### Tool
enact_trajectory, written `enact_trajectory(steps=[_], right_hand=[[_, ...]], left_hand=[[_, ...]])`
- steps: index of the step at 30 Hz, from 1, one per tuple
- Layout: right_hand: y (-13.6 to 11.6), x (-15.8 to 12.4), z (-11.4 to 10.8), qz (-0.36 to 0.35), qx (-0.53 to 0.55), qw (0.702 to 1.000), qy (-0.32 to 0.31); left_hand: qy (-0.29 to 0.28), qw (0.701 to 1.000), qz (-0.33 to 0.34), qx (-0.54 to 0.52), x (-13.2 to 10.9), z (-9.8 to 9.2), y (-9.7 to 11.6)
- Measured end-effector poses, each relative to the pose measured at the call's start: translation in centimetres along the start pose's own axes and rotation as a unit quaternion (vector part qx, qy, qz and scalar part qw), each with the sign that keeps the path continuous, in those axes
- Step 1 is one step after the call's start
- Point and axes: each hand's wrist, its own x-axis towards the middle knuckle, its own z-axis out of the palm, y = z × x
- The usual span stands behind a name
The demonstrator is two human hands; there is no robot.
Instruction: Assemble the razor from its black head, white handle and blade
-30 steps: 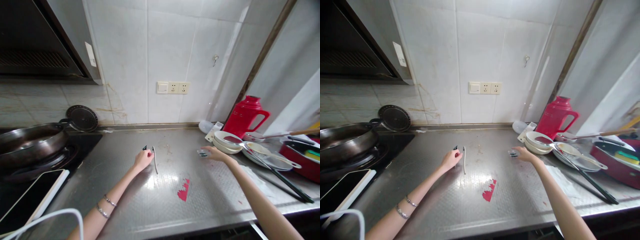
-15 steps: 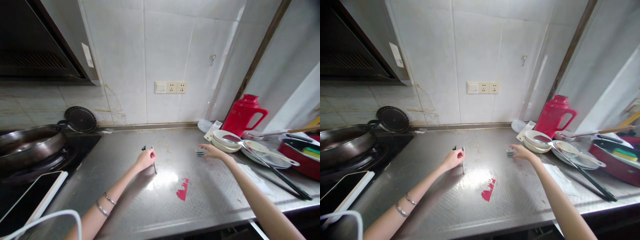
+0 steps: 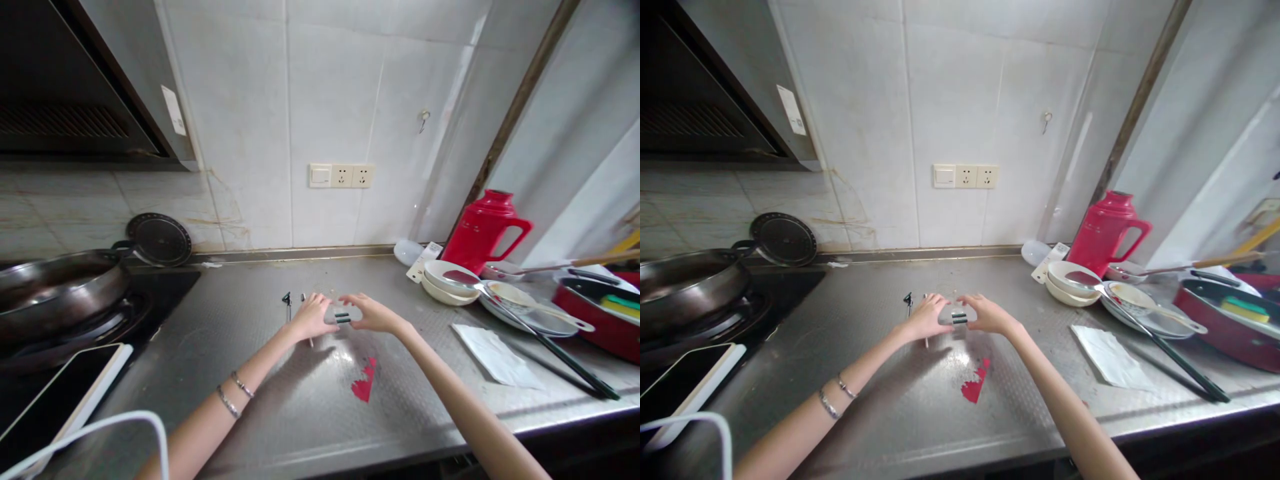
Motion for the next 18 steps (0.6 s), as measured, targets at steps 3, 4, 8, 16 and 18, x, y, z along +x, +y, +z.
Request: enact_trajectory(steps=[3, 4, 8, 16, 18], right_hand=[[-1.3, 0.3, 0.6, -0.021, 0.007, 1.000, 0.006], [-1.5, 0.4, 0.7, -0.025, 0.008, 1.000, 0.007], [-1.4, 0.9, 1.5, -0.013, 0.010, 1.000, 0.005], [0.2, 0.9, 2.1, 0.024, 0.033, 0.999, 0.021], [0.6, 0.7, 2.2, 0.037, 0.039, 0.998, 0.016]], left_hand=[[-0.012, 1.000, -0.004, 0.010, -0.2, 0.4, -0.1], [-0.013, 1.000, -0.010, 0.011, -0.3, 0.5, -0.2], [-0.015, 1.000, -0.025, 0.007, -0.1, 1.1, -1.1], [-0.009, 0.997, -0.072, 0.028, 1.2, 1.1, -3.2], [-0.021, 0.996, -0.083, 0.034, 1.3, 1.1, -3.5]])
